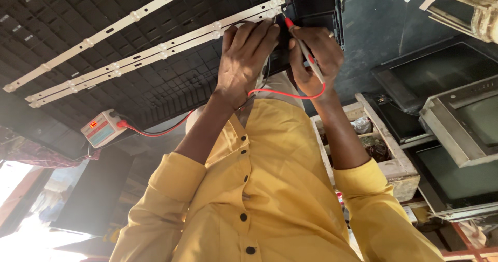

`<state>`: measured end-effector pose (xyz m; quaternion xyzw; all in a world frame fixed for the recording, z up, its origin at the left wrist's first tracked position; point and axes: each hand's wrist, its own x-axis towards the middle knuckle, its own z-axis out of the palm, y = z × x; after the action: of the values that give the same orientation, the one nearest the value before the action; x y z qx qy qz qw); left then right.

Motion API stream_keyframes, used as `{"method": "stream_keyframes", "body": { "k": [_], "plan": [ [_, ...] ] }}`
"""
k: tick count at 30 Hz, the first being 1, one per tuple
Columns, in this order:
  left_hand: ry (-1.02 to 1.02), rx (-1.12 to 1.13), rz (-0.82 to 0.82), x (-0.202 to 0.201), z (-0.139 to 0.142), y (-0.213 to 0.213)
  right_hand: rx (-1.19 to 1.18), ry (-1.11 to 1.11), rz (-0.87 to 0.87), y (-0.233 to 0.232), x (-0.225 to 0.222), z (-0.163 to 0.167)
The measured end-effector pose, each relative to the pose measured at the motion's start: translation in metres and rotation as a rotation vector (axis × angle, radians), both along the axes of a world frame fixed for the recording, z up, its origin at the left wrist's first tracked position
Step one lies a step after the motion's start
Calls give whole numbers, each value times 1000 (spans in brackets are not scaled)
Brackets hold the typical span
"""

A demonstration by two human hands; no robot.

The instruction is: The person tests LED backlight strips inside a television panel using a handheld LED tester. They touch the tester probes to the strip terminals, lift and reposition the strips in the panel, and probe different strips one at a time, with some strips lighting up when probed.

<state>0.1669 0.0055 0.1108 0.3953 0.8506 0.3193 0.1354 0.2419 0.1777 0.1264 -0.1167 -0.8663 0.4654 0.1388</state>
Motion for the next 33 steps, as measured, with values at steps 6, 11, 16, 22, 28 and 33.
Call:
{"method": "stream_keyframes", "body": {
  "k": [6,11,16,22,28,33],
  "plan": [
    [32,-10,17,-2,-2,4,9,-15,-1,0,-1,1],
    [14,-9,6,-1,-3,4,8,-27,2,0,-1,2],
    [33,-3,34,-2,-5,6,-6,-19,-8,-1,-3,2],
    [-15,-10,14,-2,-5,3,11,-12,1,-2,-3,3],
    [8,-8,31,-1,-5,3,10,-14,-1,-1,-3,3],
    [-6,-12,23,-1,-4,2,12,-8,2,-1,-3,2]
  ]
}}
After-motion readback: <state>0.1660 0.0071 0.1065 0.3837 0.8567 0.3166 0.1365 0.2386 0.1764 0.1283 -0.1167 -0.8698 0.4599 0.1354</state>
